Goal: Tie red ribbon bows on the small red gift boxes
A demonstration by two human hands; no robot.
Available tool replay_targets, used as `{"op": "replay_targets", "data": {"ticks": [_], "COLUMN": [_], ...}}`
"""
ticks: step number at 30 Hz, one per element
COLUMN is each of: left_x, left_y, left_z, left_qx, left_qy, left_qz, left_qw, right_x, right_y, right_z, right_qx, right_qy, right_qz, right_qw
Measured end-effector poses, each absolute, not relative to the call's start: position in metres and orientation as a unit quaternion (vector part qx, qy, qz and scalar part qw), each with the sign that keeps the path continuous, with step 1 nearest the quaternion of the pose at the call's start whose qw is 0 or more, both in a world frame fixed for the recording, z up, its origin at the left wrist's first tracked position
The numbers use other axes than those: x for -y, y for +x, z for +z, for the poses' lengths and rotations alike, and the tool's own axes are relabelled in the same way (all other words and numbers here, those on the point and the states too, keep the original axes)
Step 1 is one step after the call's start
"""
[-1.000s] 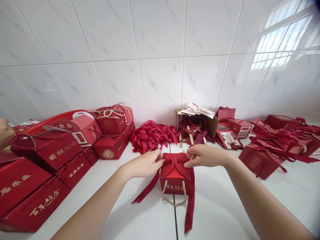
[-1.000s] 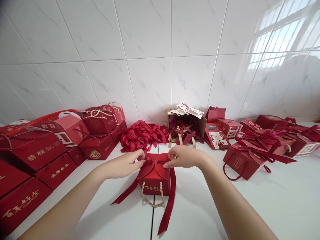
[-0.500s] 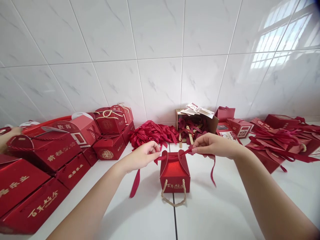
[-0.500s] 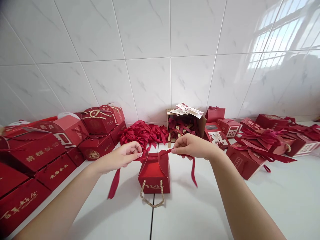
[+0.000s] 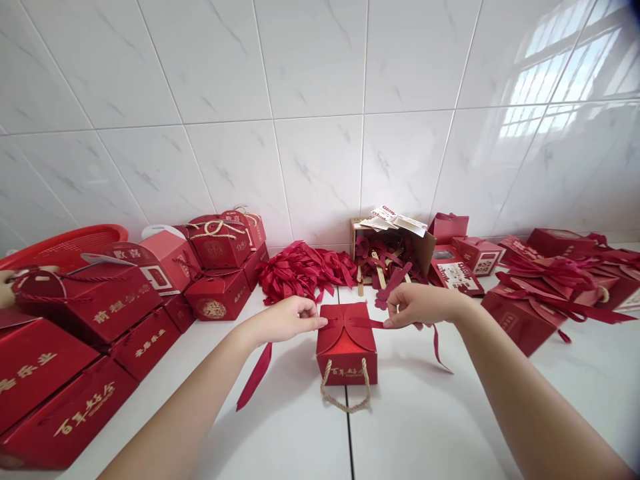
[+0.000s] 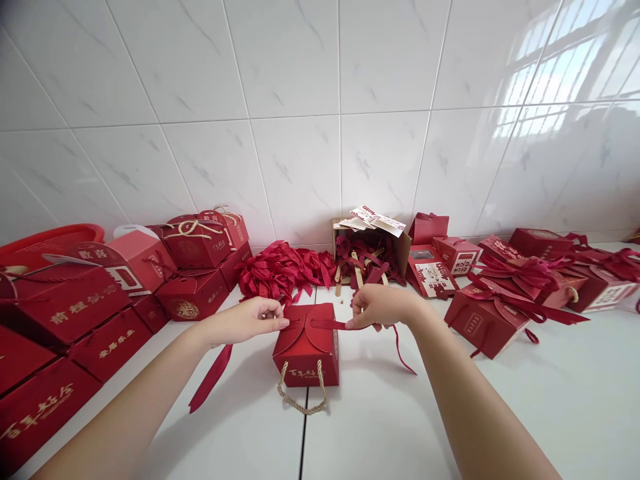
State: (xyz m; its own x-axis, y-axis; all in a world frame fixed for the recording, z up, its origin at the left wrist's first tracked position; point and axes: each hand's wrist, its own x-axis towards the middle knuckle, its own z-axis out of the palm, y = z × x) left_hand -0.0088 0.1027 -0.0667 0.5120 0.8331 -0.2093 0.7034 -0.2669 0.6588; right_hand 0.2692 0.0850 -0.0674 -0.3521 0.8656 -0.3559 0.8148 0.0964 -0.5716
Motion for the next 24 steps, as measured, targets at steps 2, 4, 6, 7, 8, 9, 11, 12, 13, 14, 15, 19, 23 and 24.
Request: {"op": "replay_targets", "data": {"ticks": [2,4,6,7,8,9,11,12,13,14,15,19,23,24], "left_x": [-0.105,-0.108,-0.109,-0.109,-0.108,-0.105,-0.097,-0.092,-0.086,-0.082,-0.078,-0.08,-0.097,-0.099], "left_y": [-0.009,-0.012,-0.017,-0.021,-0.024,-0.028,-0.031,-0.031,-0.03,-0.027,-0.024,-0.018,-0.028,-0.03], "left_z": [-0.068,-0.069,-0.067,-0.064,-0.061,-0.056,-0.048,-0.046,-0.045,-0.046,-0.05,-0.069,-0.066,-0.061], "left_qx": [-0.488,-0.49,-0.497,-0.509,-0.523,-0.533,-0.53,-0.513,-0.487,-0.46,-0.446,-0.506,-0.553,-0.547], "left_qy": [0.781,0.769,0.775,0.786,0.796,0.804,0.818,0.825,0.83,0.833,0.83,0.791,0.769,0.77], "left_qz": [0.058,0.031,0.038,0.056,0.075,0.085,0.052,0.008,-0.044,-0.095,-0.136,-0.169,-0.059,-0.011], "left_qw": [0.385,0.41,0.387,0.347,0.295,0.249,0.218,0.239,0.269,0.293,0.305,0.299,0.315,0.327], "right_x": [-0.086,-0.086,-0.084,-0.082,-0.08,-0.076,-0.067,-0.063,-0.059,-0.055,-0.053,-0.052,-0.056,-0.057], "right_y": [0.265,0.262,0.262,0.263,0.264,0.264,0.263,0.261,0.259,0.255,0.251,0.243,0.253,0.257], "right_z": [-0.072,-0.073,-0.072,-0.07,-0.067,-0.064,-0.057,-0.054,-0.052,-0.051,-0.051,-0.057,-0.056,-0.053], "right_qx": [0.739,0.74,0.746,0.747,0.744,0.736,0.729,0.739,0.755,0.771,0.782,0.746,0.709,0.711], "right_qy": [-0.577,-0.581,-0.593,-0.607,-0.625,-0.645,-0.659,-0.642,-0.609,-0.569,-0.534,-0.566,-0.615,-0.609], "right_qz": [0.348,0.338,0.302,0.271,0.235,0.2,0.179,0.203,0.242,0.284,0.319,0.34,0.344,0.345], "right_qw": [0.014,-0.004,-0.002,0.011,0.029,0.046,0.052,0.035,0.012,-0.014,-0.041,-0.083,0.022,0.069]}}
